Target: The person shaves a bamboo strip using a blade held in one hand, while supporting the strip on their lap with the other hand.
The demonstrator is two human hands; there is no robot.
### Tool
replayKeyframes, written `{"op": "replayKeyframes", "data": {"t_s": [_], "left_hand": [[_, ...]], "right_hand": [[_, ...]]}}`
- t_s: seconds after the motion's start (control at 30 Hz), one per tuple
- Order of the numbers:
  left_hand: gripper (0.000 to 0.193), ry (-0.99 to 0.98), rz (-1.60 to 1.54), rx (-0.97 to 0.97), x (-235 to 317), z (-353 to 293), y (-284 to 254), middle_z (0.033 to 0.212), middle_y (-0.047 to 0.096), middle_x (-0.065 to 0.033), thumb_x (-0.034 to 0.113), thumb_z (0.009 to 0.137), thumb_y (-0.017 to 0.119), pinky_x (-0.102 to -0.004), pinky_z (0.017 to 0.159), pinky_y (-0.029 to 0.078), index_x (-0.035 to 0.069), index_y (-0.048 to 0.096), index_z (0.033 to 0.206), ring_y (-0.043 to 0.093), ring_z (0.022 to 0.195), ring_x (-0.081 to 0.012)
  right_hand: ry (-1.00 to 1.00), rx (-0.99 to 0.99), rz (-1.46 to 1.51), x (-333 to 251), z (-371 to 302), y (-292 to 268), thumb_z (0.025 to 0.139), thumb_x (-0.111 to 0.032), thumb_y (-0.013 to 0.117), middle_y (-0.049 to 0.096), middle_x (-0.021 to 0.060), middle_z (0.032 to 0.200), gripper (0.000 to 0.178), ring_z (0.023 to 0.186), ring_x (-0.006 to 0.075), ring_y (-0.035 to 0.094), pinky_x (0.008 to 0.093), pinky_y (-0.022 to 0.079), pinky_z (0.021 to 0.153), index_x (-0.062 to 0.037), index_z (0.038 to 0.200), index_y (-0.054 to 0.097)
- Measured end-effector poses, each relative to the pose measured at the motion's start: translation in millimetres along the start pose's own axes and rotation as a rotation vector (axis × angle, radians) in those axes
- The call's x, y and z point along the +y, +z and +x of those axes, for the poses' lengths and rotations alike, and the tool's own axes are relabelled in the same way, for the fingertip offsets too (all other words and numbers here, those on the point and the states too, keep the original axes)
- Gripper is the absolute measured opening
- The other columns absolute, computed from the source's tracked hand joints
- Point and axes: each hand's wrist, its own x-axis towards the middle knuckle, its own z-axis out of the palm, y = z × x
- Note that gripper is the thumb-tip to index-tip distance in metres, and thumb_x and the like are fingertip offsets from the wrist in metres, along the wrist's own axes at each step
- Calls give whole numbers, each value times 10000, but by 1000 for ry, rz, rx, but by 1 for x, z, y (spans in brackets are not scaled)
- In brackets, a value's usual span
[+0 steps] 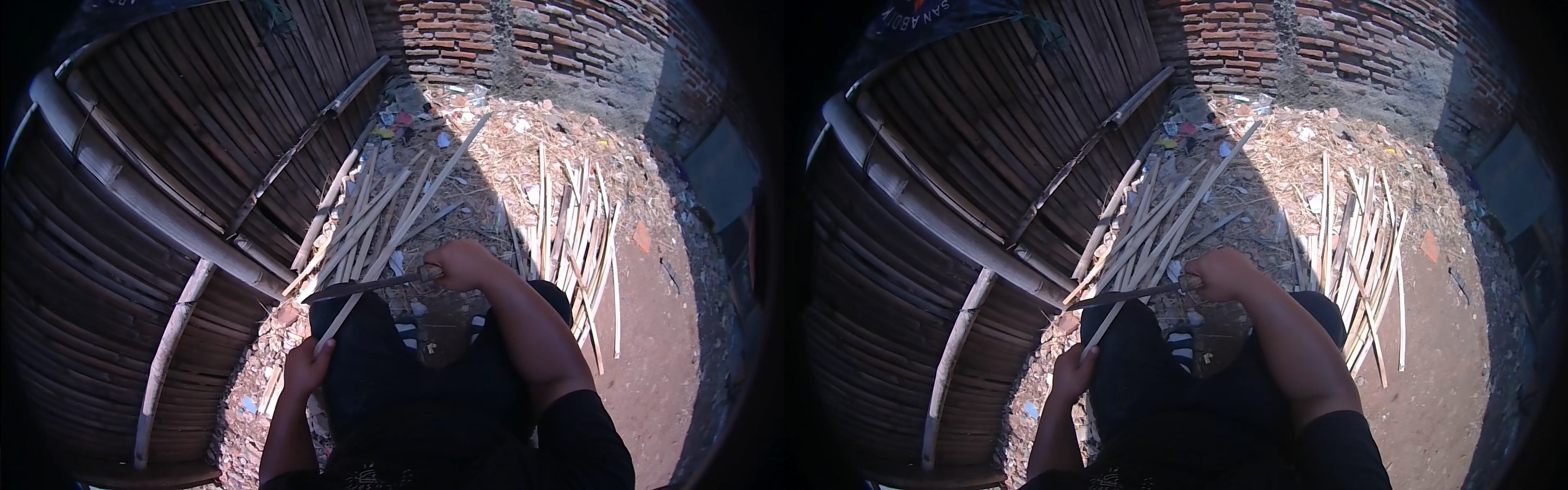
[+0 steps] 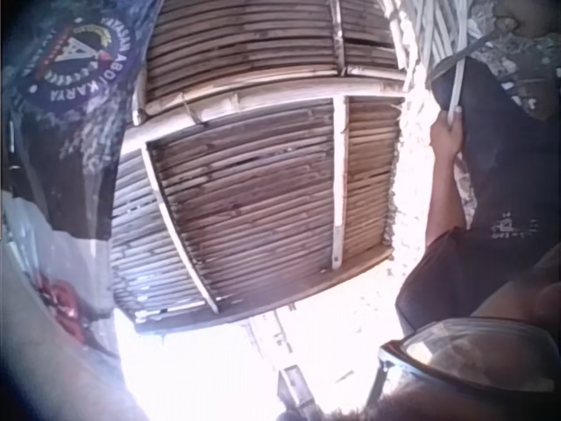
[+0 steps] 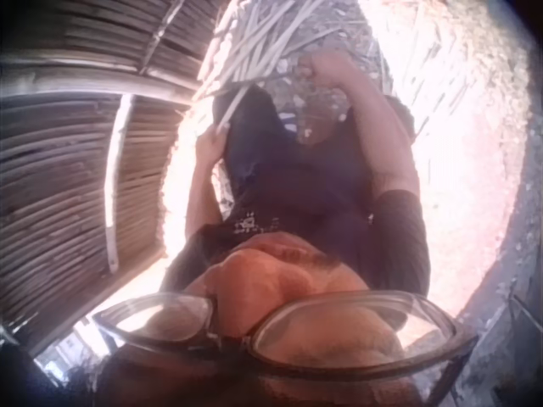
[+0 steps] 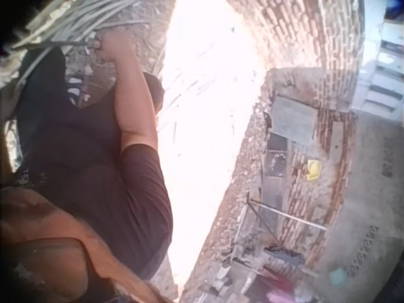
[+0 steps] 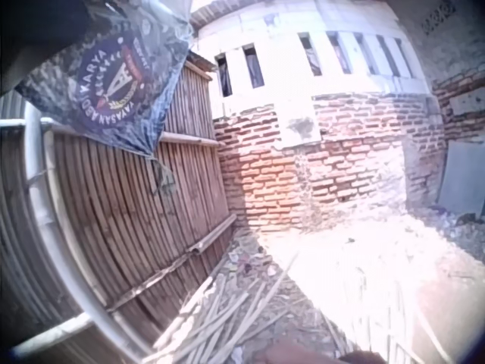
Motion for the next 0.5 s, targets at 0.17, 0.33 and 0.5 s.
{"op": "replayKeyframes", "data": {"t_s": [0.17,0.33,0.5], "left_hand": [[591,15,20,9,4,0,-1,698,638,-232,563,992,609,-490,640,486,8,597,787,663,686,-426],[581,-2,-19,-36,4,4,-1,702,642,-225,554,1001,602,-483,645,491,3,624,816,674,693,-407],[594,-49,-82,-117,-1,10,-5,727,659,-217,567,1003,597,-467,664,498,-2,648,842,686,716,-369]], "right_hand": [[332,323,75,49,-4,6,842,-342,770,738,188,1046,395,1017,400,700,510,554,887,-112,1155,698],[552,520,252,78,-18,-4,853,-326,794,733,221,1012,373,1006,422,694,516,548,890,-64,1105,707],[233,282,155,49,-9,6,845,-302,775,727,195,967,323,981,409,700,525,549,861,-98,1083,699]]}}
